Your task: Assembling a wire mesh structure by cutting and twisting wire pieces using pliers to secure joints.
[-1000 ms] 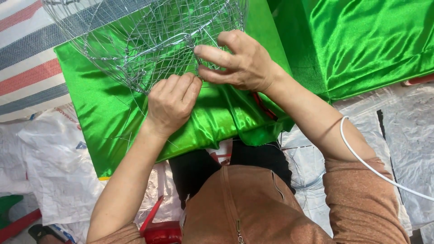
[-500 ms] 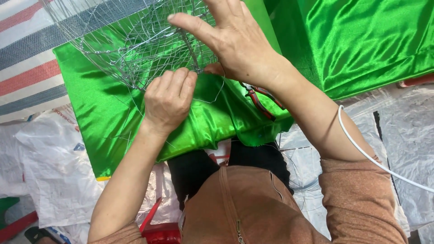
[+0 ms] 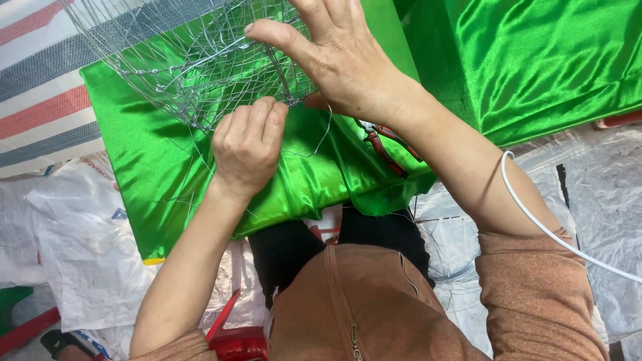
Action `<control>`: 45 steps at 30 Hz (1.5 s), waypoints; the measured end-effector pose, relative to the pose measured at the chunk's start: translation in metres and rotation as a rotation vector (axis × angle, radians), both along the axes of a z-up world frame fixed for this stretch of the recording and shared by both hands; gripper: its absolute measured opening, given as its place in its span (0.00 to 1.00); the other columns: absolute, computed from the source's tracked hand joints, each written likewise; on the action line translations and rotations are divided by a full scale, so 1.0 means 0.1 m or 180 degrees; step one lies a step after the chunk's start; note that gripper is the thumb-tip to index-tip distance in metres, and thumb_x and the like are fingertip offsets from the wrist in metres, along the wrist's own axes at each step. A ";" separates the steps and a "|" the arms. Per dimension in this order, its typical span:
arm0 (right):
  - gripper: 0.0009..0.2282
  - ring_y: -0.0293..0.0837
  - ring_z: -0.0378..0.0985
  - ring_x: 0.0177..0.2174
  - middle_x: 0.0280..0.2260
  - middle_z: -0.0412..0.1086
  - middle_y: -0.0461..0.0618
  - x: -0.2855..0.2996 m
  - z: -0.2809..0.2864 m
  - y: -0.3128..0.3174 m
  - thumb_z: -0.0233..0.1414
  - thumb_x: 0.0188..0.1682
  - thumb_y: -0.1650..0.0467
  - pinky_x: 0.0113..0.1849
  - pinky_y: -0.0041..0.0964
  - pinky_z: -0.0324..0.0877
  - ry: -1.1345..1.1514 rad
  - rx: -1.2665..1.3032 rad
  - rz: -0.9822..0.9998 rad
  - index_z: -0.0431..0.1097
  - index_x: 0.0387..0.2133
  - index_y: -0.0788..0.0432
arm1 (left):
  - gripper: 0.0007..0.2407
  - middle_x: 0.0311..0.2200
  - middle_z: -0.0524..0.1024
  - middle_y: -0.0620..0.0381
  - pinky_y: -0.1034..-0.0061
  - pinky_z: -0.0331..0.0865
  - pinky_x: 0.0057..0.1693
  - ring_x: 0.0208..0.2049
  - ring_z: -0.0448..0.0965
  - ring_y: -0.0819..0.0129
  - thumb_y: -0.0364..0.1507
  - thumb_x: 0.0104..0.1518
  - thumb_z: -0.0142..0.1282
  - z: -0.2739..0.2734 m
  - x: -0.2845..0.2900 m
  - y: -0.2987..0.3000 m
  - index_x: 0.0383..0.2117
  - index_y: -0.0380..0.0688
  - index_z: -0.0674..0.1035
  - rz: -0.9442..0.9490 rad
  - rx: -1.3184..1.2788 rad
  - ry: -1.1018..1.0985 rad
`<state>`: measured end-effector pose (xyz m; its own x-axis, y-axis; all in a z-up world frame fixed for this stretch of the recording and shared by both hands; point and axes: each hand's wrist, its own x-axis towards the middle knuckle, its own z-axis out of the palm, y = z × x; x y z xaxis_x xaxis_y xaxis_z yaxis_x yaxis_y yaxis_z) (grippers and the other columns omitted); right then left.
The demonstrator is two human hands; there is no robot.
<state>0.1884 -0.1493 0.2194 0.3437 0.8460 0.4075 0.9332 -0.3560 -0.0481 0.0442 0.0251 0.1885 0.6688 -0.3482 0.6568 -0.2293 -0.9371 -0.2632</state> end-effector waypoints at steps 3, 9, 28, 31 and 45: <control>0.57 0.60 0.58 0.57 0.61 0.46 0.56 0.07 -0.07 0.02 0.80 0.16 0.56 0.45 0.55 0.65 0.0123 0.0074 0.0082 0.57 0.66 0.42 | 0.03 0.36 0.80 0.58 0.74 0.66 0.30 0.25 0.72 0.67 0.24 0.68 0.57 0.02 -0.01 0.05 0.35 0.46 0.78 -0.0059 -0.0053 0.0183; 0.51 0.62 0.58 0.58 0.61 0.50 0.59 0.06 -0.06 0.00 0.76 0.18 0.69 0.45 0.60 0.66 0.0355 0.0364 0.0273 0.62 0.64 0.44 | 0.07 0.38 0.77 0.59 0.73 0.68 0.31 0.25 0.70 0.66 0.22 0.66 0.59 0.05 -0.02 0.07 0.30 0.46 0.74 -0.0272 -0.0039 0.0405; 0.29 0.59 0.70 0.46 0.49 0.65 0.61 0.12 -0.15 0.00 0.76 0.46 0.75 0.43 0.51 0.68 0.0805 0.1182 0.0732 0.69 0.58 0.53 | 0.04 0.36 0.76 0.50 0.70 0.73 0.32 0.27 0.73 0.61 0.17 0.65 0.58 0.05 -0.04 0.06 0.34 0.37 0.76 -0.0570 -0.0342 0.0608; 0.24 0.58 0.69 0.52 0.55 0.63 0.60 -0.07 -0.24 -0.18 0.68 0.55 0.73 0.52 0.50 0.69 0.1155 0.1694 0.0318 0.65 0.61 0.56 | 0.04 0.36 0.76 0.50 0.70 0.73 0.33 0.27 0.73 0.61 0.18 0.65 0.58 0.06 0.00 0.04 0.33 0.36 0.76 -0.0587 -0.0315 0.0559; 0.17 0.51 0.82 0.42 0.48 0.70 0.63 -0.83 -0.96 -0.18 0.63 0.48 0.75 0.44 0.44 0.81 0.4153 0.2980 0.0938 0.72 0.50 0.67 | 0.06 0.33 0.74 0.57 0.73 0.73 0.33 0.25 0.75 0.64 0.24 0.67 0.56 -0.16 0.12 0.10 0.30 0.45 0.79 -0.0568 -0.0303 0.0153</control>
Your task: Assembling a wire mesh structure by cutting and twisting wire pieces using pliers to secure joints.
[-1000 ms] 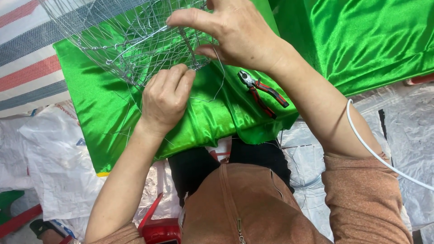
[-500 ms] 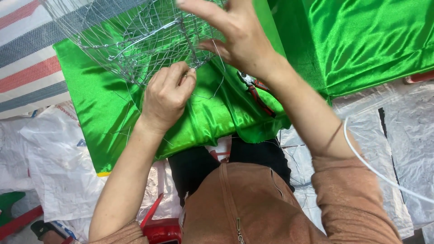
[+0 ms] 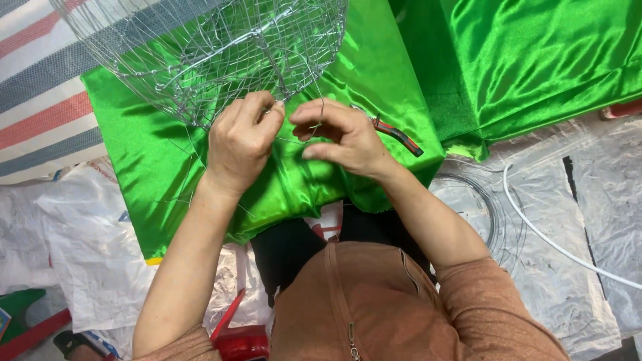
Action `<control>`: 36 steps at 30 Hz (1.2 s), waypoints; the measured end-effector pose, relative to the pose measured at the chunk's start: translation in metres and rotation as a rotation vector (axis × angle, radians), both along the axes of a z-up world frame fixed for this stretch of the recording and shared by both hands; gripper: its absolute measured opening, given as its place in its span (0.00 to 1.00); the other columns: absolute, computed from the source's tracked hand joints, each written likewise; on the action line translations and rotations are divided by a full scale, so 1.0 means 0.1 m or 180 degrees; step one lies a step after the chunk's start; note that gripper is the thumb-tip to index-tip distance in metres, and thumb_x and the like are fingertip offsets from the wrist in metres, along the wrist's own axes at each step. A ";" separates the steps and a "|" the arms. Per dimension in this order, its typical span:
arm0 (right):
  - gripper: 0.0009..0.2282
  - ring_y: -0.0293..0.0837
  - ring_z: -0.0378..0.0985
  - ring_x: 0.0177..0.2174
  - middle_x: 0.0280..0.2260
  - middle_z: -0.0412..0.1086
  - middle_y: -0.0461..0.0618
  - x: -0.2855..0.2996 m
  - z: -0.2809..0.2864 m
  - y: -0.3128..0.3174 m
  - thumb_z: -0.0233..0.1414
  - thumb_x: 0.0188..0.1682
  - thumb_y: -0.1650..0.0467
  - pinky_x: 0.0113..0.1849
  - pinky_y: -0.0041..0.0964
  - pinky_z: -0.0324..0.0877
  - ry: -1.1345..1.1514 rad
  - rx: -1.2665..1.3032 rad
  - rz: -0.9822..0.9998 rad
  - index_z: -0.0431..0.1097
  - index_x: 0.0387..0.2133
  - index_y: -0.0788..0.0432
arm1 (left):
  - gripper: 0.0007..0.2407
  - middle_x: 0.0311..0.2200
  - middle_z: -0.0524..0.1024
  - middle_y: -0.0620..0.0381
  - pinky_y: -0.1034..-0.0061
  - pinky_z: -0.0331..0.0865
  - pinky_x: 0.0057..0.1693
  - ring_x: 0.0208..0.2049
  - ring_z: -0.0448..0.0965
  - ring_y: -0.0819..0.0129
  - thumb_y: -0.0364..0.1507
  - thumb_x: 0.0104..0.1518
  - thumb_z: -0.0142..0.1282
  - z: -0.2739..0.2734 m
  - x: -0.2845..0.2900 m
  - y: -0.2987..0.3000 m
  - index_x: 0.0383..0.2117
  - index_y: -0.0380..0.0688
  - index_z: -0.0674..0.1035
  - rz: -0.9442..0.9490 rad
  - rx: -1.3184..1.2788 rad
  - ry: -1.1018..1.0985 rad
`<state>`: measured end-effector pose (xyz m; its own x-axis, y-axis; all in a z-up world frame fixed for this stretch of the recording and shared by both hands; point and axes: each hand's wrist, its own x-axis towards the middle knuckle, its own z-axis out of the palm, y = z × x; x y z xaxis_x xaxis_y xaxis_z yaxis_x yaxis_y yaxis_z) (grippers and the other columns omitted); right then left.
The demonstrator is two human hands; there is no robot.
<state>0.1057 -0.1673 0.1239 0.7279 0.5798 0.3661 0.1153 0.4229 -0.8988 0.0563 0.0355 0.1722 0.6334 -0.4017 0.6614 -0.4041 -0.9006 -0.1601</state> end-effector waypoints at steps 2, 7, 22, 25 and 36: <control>0.09 0.52 0.80 0.40 0.42 0.71 0.63 -0.04 -0.01 0.03 0.66 0.45 0.76 0.40 0.42 0.79 -0.0432 0.0126 -0.0287 0.75 0.35 0.67 | 0.06 0.33 0.73 0.58 0.72 0.74 0.33 0.25 0.75 0.63 0.24 0.67 0.55 0.01 0.00 -0.01 0.30 0.47 0.79 0.0002 -0.0068 0.0114; 0.08 0.48 0.73 0.43 0.47 0.66 0.58 0.05 0.01 0.05 0.66 0.47 0.72 0.40 0.37 0.77 -0.0681 -0.0122 -0.0917 0.75 0.33 0.62 | 0.08 0.32 0.72 0.59 0.72 0.74 0.33 0.25 0.75 0.63 0.24 0.68 0.54 0.01 0.02 0.04 0.28 0.47 0.77 -0.0034 -0.0143 0.0275; 0.09 0.37 0.67 0.31 0.55 0.54 0.55 0.28 0.13 0.11 0.67 0.48 0.68 0.41 0.33 0.72 -0.1449 -0.0904 -0.1460 0.76 0.31 0.60 | 0.07 0.33 0.76 0.47 0.65 0.71 0.31 0.26 0.75 0.55 0.17 0.66 0.56 0.11 -0.03 0.01 0.29 0.34 0.73 -0.0344 -0.0355 0.0739; 0.09 0.37 0.66 0.30 0.55 0.53 0.55 0.27 0.15 0.12 0.69 0.48 0.69 0.40 0.32 0.73 -0.1482 -0.0949 -0.1472 0.76 0.31 0.60 | 0.08 0.33 0.77 0.49 0.68 0.71 0.31 0.26 0.75 0.59 0.19 0.66 0.56 0.09 -0.05 -0.06 0.28 0.37 0.73 -0.0106 -0.0171 0.0453; 0.11 0.37 0.68 0.31 0.57 0.51 0.55 0.23 0.15 0.16 0.68 0.49 0.66 0.42 0.35 0.75 -0.1543 -0.1123 -0.1579 0.77 0.34 0.61 | 0.01 0.34 0.81 0.54 0.75 0.72 0.30 0.27 0.79 0.66 0.22 0.64 0.59 0.00 -0.05 -0.18 0.36 0.42 0.81 0.0332 -0.0328 0.0210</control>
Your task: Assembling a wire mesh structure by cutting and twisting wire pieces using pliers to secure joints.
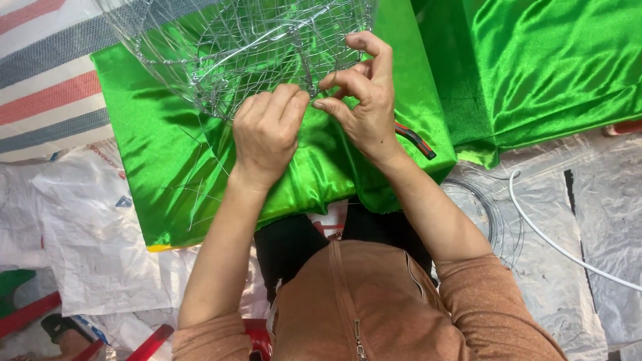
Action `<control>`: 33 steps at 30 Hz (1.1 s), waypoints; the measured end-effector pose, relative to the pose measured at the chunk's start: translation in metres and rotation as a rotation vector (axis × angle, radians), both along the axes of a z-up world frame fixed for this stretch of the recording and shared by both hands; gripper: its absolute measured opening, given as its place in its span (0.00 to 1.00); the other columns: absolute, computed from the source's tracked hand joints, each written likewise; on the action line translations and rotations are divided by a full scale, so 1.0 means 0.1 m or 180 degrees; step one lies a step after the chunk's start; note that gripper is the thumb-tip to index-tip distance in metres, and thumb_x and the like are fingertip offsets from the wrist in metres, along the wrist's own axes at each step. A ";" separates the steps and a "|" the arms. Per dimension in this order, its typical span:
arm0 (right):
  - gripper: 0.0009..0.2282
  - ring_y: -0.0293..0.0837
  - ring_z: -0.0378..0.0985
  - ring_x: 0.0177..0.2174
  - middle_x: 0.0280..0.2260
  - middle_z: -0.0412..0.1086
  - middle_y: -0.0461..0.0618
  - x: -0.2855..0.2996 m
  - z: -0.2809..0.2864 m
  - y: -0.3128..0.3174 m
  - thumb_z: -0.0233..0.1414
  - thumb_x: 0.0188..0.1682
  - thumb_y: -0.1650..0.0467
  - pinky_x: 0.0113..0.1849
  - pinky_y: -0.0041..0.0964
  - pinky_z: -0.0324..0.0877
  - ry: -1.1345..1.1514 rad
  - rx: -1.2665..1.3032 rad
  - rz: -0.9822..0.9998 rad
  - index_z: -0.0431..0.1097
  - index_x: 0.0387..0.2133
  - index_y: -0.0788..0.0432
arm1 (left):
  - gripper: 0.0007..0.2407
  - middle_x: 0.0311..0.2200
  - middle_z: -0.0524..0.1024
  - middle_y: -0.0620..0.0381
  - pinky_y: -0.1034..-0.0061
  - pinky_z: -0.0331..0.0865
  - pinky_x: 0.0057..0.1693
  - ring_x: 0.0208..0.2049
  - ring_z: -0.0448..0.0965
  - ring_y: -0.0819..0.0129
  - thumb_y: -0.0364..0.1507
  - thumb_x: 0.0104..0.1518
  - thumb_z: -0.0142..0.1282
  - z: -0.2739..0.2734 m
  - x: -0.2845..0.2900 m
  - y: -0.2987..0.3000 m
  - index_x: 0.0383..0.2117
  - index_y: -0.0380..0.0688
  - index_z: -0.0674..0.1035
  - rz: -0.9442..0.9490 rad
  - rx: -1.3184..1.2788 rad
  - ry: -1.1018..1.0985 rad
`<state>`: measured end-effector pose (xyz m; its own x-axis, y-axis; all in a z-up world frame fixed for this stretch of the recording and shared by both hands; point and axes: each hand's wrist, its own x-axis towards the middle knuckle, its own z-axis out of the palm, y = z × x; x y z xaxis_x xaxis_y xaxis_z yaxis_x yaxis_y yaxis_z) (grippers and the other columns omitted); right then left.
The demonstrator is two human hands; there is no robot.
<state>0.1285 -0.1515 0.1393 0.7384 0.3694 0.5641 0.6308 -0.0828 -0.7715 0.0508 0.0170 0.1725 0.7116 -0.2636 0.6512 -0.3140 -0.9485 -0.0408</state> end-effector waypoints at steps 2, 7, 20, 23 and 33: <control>0.14 0.40 0.69 0.33 0.57 0.52 0.56 -0.06 0.02 0.04 0.64 0.50 0.62 0.42 0.34 0.77 0.0024 0.0056 -0.0211 0.77 0.34 0.62 | 0.02 0.36 0.82 0.56 0.71 0.66 0.35 0.26 0.76 0.65 0.24 0.66 0.58 0.03 -0.02 -0.06 0.35 0.44 0.81 0.0222 -0.0012 -0.0147; 0.14 0.43 0.67 0.43 0.58 0.51 0.54 -0.13 0.04 0.09 0.64 0.53 0.64 0.35 0.30 0.78 -0.0063 0.0007 -0.0418 0.78 0.44 0.61 | 0.06 0.39 0.81 0.57 0.66 0.64 0.42 0.28 0.74 0.61 0.25 0.67 0.50 0.01 -0.02 -0.12 0.36 0.45 0.81 0.0350 -0.0311 -0.0135; 0.09 0.47 0.68 0.51 0.57 0.50 0.58 -0.05 0.09 -0.10 0.62 0.56 0.71 0.40 0.34 0.77 0.0343 -0.0110 0.0056 0.67 0.35 0.62 | 0.05 0.38 0.78 0.54 0.66 0.67 0.43 0.30 0.74 0.61 0.19 0.64 0.53 -0.14 0.05 -0.08 0.41 0.42 0.78 0.0133 -0.0523 0.0050; 0.10 0.45 0.69 0.44 0.55 0.52 0.59 -0.05 0.13 -0.07 0.62 0.55 0.73 0.35 0.32 0.73 0.0201 -0.0114 0.0015 0.67 0.33 0.65 | 0.05 0.38 0.78 0.53 0.68 0.66 0.41 0.31 0.75 0.61 0.21 0.66 0.49 -0.16 0.05 -0.06 0.41 0.42 0.78 0.0069 -0.0613 0.0162; 0.11 0.39 0.63 0.28 0.51 0.54 0.58 -0.05 0.12 -0.04 0.62 0.54 0.71 0.31 0.30 0.70 0.0159 0.0020 -0.0032 0.67 0.31 0.67 | 0.06 0.32 0.77 0.54 0.65 0.65 0.40 0.30 0.75 0.58 0.23 0.50 0.56 -0.09 0.03 -0.03 0.34 0.41 0.78 -0.0364 -0.1153 0.0309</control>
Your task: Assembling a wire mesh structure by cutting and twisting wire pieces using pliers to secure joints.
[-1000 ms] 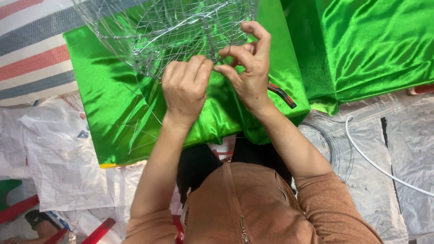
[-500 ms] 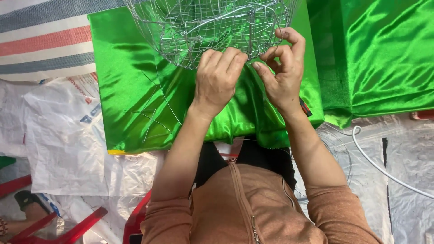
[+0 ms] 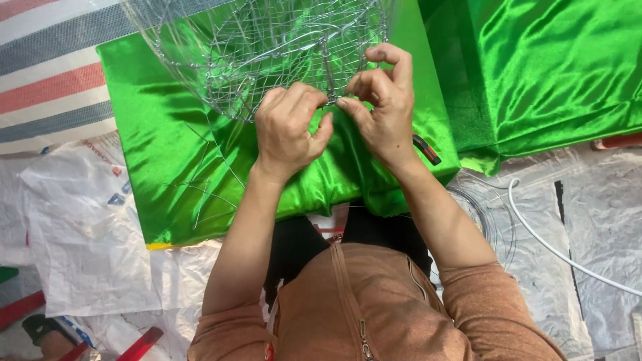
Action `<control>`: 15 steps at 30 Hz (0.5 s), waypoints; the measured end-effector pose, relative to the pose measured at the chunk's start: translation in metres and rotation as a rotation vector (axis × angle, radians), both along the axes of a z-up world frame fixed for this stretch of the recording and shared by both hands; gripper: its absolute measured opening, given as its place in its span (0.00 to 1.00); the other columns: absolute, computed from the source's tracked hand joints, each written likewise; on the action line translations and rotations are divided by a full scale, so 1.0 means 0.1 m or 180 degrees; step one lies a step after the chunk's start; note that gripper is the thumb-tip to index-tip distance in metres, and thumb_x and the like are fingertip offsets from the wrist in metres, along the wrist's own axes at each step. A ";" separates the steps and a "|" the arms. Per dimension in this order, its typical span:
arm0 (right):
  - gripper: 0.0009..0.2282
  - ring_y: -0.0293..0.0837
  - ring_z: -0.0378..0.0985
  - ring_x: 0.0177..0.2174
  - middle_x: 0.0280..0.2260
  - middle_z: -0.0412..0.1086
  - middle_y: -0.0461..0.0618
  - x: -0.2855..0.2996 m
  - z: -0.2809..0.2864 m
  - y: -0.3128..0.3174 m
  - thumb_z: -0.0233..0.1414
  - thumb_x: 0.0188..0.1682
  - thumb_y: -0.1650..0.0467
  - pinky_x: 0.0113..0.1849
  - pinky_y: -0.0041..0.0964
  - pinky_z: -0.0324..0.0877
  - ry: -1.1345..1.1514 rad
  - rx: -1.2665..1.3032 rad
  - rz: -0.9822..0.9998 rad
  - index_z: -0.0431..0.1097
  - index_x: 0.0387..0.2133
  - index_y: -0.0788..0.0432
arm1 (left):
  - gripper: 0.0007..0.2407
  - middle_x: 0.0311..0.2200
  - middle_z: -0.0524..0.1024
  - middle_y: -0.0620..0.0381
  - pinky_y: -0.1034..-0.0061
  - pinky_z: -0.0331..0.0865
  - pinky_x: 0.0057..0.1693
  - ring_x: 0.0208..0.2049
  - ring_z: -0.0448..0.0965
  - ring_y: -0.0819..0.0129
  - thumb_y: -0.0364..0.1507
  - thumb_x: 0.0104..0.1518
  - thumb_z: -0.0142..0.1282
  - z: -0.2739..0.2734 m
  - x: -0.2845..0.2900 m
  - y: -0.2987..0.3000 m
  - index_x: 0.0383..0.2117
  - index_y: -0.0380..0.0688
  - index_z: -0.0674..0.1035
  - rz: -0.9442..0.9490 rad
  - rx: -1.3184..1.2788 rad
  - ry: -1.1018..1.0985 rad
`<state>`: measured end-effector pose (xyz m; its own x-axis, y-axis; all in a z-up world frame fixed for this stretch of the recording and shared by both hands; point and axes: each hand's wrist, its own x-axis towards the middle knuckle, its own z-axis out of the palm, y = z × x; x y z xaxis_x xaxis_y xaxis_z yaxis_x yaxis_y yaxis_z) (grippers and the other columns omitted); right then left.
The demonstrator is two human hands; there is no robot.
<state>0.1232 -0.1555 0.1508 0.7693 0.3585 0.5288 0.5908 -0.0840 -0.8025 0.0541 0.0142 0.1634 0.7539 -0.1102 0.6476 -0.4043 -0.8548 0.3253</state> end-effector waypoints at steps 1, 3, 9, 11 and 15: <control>0.11 0.39 0.63 0.29 0.51 0.54 0.57 0.00 0.01 -0.01 0.62 0.54 0.70 0.31 0.30 0.71 -0.0039 -0.0061 -0.0011 0.68 0.32 0.66 | 0.04 0.31 0.77 0.55 0.65 0.64 0.39 0.29 0.75 0.59 0.25 0.54 0.59 -0.01 0.01 -0.01 0.32 0.41 0.78 0.0023 -0.0002 -0.0064; 0.12 0.39 0.63 0.30 0.50 0.54 0.57 0.00 0.01 -0.02 0.61 0.54 0.68 0.31 0.30 0.72 -0.0072 -0.0121 -0.0023 0.69 0.33 0.66 | 0.05 0.30 0.78 0.56 0.66 0.64 0.38 0.28 0.75 0.60 0.27 0.59 0.61 -0.04 0.01 -0.01 0.31 0.41 0.77 0.0046 -0.0003 -0.0122; 0.04 0.45 0.66 0.39 0.52 0.53 0.57 0.03 0.02 -0.11 0.60 0.54 0.72 0.40 0.35 0.72 -0.0091 -0.0426 0.0203 0.75 0.36 0.62 | 0.05 0.27 0.79 0.59 0.70 0.63 0.37 0.26 0.75 0.66 0.25 0.57 0.65 -0.09 0.01 -0.05 0.28 0.45 0.79 0.0223 0.0031 -0.0227; 0.06 0.51 0.61 0.55 0.52 0.53 0.58 0.04 0.01 -0.14 0.55 0.57 0.72 0.44 0.40 0.70 -0.0254 -0.0401 0.0396 0.75 0.38 0.64 | 0.04 0.28 0.79 0.60 0.69 0.63 0.38 0.27 0.77 0.65 0.24 0.56 0.64 -0.09 -0.01 -0.07 0.27 0.45 0.79 0.0273 -0.0031 -0.0191; 0.02 0.52 0.64 0.53 0.51 0.55 0.58 0.00 -0.03 -0.15 0.59 0.54 0.75 0.44 0.40 0.71 -0.0295 -0.0455 0.0262 0.76 0.36 0.63 | 0.05 0.27 0.79 0.61 0.70 0.62 0.37 0.26 0.77 0.67 0.26 0.55 0.64 -0.15 -0.03 -0.09 0.26 0.47 0.79 0.0323 -0.0011 -0.0212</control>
<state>0.1236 -0.1703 0.1477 0.6847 0.4948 0.5352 0.6711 -0.1415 -0.7278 0.0516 0.0056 0.1483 0.7165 -0.0332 0.6968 -0.3365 -0.8914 0.3036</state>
